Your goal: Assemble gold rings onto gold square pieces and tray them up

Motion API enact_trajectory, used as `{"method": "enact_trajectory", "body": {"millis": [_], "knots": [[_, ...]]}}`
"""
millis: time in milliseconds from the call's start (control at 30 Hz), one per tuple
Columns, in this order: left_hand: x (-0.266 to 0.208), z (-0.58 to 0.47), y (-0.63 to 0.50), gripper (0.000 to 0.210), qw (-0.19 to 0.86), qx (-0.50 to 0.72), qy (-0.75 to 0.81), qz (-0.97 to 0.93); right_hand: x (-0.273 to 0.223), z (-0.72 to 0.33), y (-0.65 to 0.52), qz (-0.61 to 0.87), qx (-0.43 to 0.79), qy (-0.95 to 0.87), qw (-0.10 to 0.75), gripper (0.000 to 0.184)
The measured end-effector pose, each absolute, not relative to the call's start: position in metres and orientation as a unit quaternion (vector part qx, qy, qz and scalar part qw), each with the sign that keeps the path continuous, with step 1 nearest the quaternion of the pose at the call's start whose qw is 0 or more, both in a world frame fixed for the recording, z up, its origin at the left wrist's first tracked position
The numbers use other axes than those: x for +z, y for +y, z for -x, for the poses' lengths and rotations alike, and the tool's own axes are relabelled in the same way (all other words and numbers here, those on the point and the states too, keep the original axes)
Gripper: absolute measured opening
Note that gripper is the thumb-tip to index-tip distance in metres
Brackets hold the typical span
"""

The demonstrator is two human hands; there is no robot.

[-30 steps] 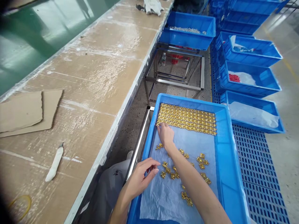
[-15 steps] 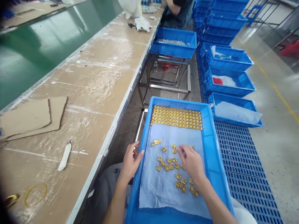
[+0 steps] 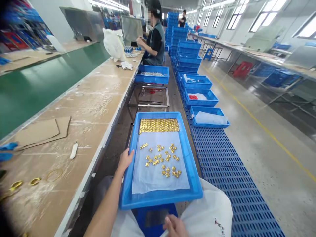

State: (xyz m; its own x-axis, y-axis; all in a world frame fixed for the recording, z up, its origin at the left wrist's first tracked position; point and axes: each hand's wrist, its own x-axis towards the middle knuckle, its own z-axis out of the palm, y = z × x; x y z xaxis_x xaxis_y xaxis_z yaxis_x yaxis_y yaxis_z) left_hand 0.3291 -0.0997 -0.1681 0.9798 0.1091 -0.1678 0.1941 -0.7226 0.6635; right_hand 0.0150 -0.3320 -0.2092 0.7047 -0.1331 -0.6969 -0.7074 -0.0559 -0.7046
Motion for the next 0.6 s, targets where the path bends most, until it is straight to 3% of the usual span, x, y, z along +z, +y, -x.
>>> {"method": "enact_trajectory", "body": {"millis": [100, 200, 600], "knots": [[-0.166, -0.326, -0.1, 0.023, 0.351, -0.072, 0.094, -0.929, -0.202, -0.032, -0.317, 0.635, 0.137, 0.368, 0.665, 0.093], [-0.163, -0.322, -0.1, 0.034, 0.35, -0.082, 0.107, -0.927, -0.191, -0.056, -0.312, 0.605, 0.083, 0.407, 0.679, 0.084], [-0.154, -0.277, -0.092, 0.036, 0.391, -0.098, 0.148, -0.903, -0.196, -0.094, -0.353, 0.665, 0.061, 0.409, 0.621, 0.056]]}}
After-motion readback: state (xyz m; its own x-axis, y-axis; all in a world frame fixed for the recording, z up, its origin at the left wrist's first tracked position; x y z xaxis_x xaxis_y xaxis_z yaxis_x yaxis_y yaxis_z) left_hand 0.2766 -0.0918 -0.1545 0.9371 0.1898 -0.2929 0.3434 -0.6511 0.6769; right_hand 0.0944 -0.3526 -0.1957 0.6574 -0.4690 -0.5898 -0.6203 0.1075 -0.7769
